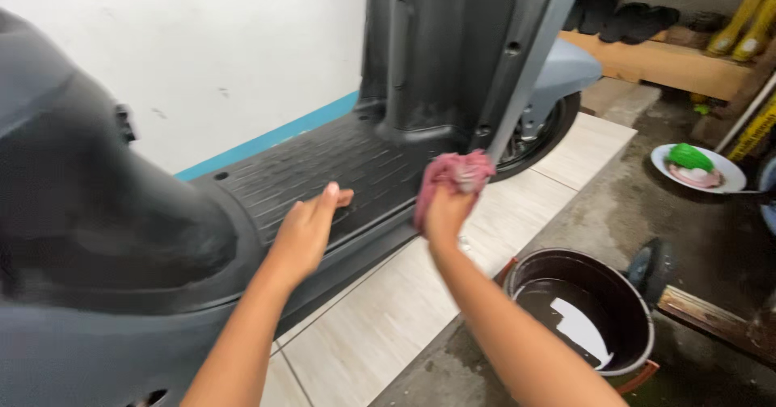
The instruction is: The person wipes the floorboard, side panels, and rear sections of a gray scooter using a pink cloth. The person repeatedly wipes the same areas, including the footrest and side bodywork, without visible rinsing or tool changes.
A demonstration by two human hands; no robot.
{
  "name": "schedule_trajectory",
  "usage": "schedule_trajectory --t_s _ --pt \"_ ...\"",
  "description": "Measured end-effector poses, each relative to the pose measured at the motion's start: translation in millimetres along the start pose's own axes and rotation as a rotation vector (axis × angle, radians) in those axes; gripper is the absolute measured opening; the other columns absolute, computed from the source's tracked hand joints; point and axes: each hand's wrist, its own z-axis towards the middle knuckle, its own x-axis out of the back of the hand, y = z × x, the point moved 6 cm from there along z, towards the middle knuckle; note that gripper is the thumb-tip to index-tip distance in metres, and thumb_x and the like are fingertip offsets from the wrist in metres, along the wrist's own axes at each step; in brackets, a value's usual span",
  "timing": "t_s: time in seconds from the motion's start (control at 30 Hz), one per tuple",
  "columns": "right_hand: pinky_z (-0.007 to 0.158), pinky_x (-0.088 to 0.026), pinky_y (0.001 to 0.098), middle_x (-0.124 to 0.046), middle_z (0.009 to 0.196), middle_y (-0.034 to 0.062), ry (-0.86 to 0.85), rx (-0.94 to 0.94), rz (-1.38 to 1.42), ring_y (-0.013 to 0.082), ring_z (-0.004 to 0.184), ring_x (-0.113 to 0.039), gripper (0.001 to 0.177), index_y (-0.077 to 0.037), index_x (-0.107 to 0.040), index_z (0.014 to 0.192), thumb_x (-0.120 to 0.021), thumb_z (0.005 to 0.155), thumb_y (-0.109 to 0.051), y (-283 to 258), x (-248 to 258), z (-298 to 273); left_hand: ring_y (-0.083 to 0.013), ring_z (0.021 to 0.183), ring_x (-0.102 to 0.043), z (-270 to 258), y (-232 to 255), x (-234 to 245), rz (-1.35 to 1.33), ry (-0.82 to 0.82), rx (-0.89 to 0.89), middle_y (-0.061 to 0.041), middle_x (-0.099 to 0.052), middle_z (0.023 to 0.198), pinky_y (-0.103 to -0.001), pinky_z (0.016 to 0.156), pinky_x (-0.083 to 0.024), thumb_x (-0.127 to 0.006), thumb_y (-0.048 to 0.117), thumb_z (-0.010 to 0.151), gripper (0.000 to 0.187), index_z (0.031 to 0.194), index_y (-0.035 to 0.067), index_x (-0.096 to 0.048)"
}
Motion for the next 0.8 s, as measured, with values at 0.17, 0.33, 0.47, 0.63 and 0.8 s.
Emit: schedule_trajectory --t_s 0.17,0.33,0.47,0.63,0.8 --pt "0.112 -0.041 0.0357 -0.056 0.141 0.0183 -0.006 -0.268 -0.034 0.0269 0.128 -0.058 0.052 0.000 -0.047 0.150 -0.057 0.102 -0.020 12.4 9.7 -4.3 -0.0274 0.130 -0.062 -14.1 6.1 5.9 -0.165 0.030 0.043 -0.013 -0.076 0.125 -0.040 0.114 -0.035 -0.013 0.065 0.099 0.084 0.130 0.011 -0.070" --pt "0.126 -0.023 0.0456 -0.037 0.159 0.0259 -0.172 0.163 -0.130 0.0372 0.152 -0.034 0.074 0.006 -0.029 0.156 -0.059 0.091 -0.010 -73.8 -16.0 -73.0 -0.0266 0.148 -0.040 -9.6 5.2 18.6 -0.498 0.092 -0.004 -0.015 -0.068 0.139 -0.049 0.123 -0.007 -0.006 0.073 0.093 0.096 0.141 0.011 -0.061" --pt "0.124 -0.022 0.0559 -0.052 0.149 0.0206 -0.577 0.289 -0.228 0.0394 0.148 -0.036 0.071 0.000 -0.054 0.138 -0.082 0.078 -0.026 -134.9 -39.7 -136.9 -0.0286 0.148 -0.043 -2.4 -1.9 21.4 -0.659 0.108 0.014 -0.019 -0.068 0.139 -0.049 0.124 -0.006 -0.003 0.074 0.093 0.100 0.142 0.008 -0.060" --pt "0.125 -0.029 0.0520 -0.052 0.157 0.0124 -0.753 0.509 -0.309 0.0366 0.155 -0.038 0.078 -0.005 -0.055 0.145 -0.078 0.072 -0.017 -137.7 -38.8 -130.1 -0.0339 0.146 -0.046 2.6 -18.0 26.9 -0.883 0.072 0.070 -0.023 -0.067 0.140 -0.051 0.126 -0.016 -0.003 0.075 0.096 0.101 0.145 0.008 -0.059" --pt "0.120 -0.029 0.0484 -0.053 0.149 0.0156 -0.710 0.509 -0.285 0.0387 0.146 -0.038 0.088 -0.007 -0.054 0.144 -0.083 0.062 -0.021 -88.3 -10.9 -58.7 -0.0324 0.150 -0.040 -1.9 -12.7 22.7 -0.714 0.095 0.052 -0.019 -0.067 0.140 -0.052 0.123 -0.004 -0.006 0.078 0.091 0.102 0.144 0.009 -0.059"
